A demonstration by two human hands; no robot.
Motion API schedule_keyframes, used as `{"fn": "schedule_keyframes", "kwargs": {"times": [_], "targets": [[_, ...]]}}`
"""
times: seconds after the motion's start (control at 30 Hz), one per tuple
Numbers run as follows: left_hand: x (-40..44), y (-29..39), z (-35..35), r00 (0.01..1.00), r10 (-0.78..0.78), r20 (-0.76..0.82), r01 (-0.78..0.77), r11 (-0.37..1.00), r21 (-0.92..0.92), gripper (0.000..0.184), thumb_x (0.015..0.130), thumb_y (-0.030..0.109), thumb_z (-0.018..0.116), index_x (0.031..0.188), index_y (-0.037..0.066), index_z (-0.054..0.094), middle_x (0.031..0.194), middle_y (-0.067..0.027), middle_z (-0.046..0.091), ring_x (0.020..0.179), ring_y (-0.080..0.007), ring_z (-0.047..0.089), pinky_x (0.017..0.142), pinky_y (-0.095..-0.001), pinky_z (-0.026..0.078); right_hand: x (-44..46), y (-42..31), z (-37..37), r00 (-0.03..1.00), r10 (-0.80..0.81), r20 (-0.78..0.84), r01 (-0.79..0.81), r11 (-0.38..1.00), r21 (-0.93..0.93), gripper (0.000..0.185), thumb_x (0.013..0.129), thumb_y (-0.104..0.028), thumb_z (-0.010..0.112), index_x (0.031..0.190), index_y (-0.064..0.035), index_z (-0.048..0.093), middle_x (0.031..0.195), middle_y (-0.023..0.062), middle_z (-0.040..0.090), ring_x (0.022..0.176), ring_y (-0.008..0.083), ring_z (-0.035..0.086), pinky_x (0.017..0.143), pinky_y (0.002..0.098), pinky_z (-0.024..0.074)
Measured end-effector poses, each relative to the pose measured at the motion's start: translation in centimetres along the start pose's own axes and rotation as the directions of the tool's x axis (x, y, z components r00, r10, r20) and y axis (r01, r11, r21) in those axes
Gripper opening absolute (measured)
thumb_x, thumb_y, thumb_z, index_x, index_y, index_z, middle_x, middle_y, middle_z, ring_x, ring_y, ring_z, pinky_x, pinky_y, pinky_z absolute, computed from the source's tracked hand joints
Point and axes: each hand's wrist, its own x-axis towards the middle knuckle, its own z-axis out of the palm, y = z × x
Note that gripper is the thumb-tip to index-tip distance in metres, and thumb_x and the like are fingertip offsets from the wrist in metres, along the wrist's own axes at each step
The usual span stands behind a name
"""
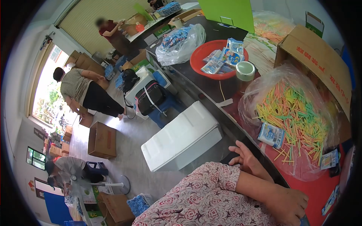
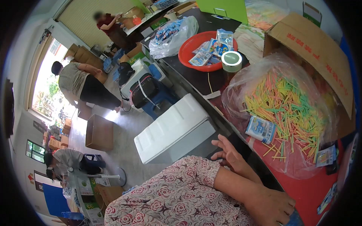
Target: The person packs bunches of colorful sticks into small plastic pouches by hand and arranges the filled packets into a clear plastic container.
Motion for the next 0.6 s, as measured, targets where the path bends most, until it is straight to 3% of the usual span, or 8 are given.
{"fn": "schedule_keyframes", "kwargs": {"times": [0.1, 0.3, 0.43, 0.6], "targets": [[-0.4, -0.1, -0.1, 1.000, 0.002, 0.016, -0.002, 1.000, 0.004, 0.021, 0.086, 0.034, 0.057, 0.085, 0.014, 0.052, 0.078, -0.0030, 0.054, 0.077, -0.0240, 0.057, 0.066, -0.0380, 0.043, -1.0, -1.8, 0.2, 1.000, -0.019, 0.022, 0.019, 1.000, -0.004, 0.098, 0.081, -0.072, 0.047, 0.148, -0.0107, 0.011, 0.142, 0.0157, 0.031, 0.096, 0.0188, 0.052, 0.071, 0.0297, 0.0468], [-0.6, -0.1, 0.2, 1.000, 0.001, 0.015, -0.001, 1.000, -0.009, 0.021, 0.085, 0.033, 0.058, 0.086, 0.014, 0.051, 0.078, -0.0036, 0.054, 0.077, -0.0247, 0.057, 0.066, -0.0386, 0.043, -2.2, -4.4, -0.6, 0.995, -0.093, 0.024, 0.084, 0.965, 0.247, 0.095, 0.083, -0.067, 0.049, 0.148, -0.0118, 0.007, 0.142, 0.0151, 0.029, 0.094, 0.0202, 0.055, 0.070, 0.0282, 0.0493], [-0.4, -0.1, 0.1, 1.000, 0.004, 0.014, -0.005, 1.000, 0.003, 0.020, 0.086, 0.033, 0.057, 0.085, 0.013, 0.051, 0.078, -0.0039, 0.054, 0.077, -0.0246, 0.057, 0.066, -0.0383, 0.043, -0.3, -0.9, -0.2, 0.999, 0.037, -0.030, -0.036, 0.999, 0.039, 0.097, 0.083, -0.072, 0.042, 0.148, -0.0091, 0.008, 0.142, 0.0155, 0.031, 0.094, 0.0183, 0.054, 0.073, 0.0296, 0.0468], [-0.6, 0.0, -0.2, 1.000, 0.004, -0.003, -0.004, 1.000, 0.009, 0.021, 0.087, 0.033, 0.057, 0.083, 0.013, 0.050, 0.077, -0.0039, 0.053, 0.076, -0.0240, 0.056, 0.065, -0.0374, 0.043, -0.8, -0.9, 0.0, 0.999, 0.027, 0.031, -0.027, 1.000, -0.003, 0.096, 0.083, -0.071, 0.043, 0.148, -0.0092, 0.008, 0.143, 0.0155, 0.030, 0.094, 0.0186, 0.054, 0.072, 0.0299, 0.0477]]}}
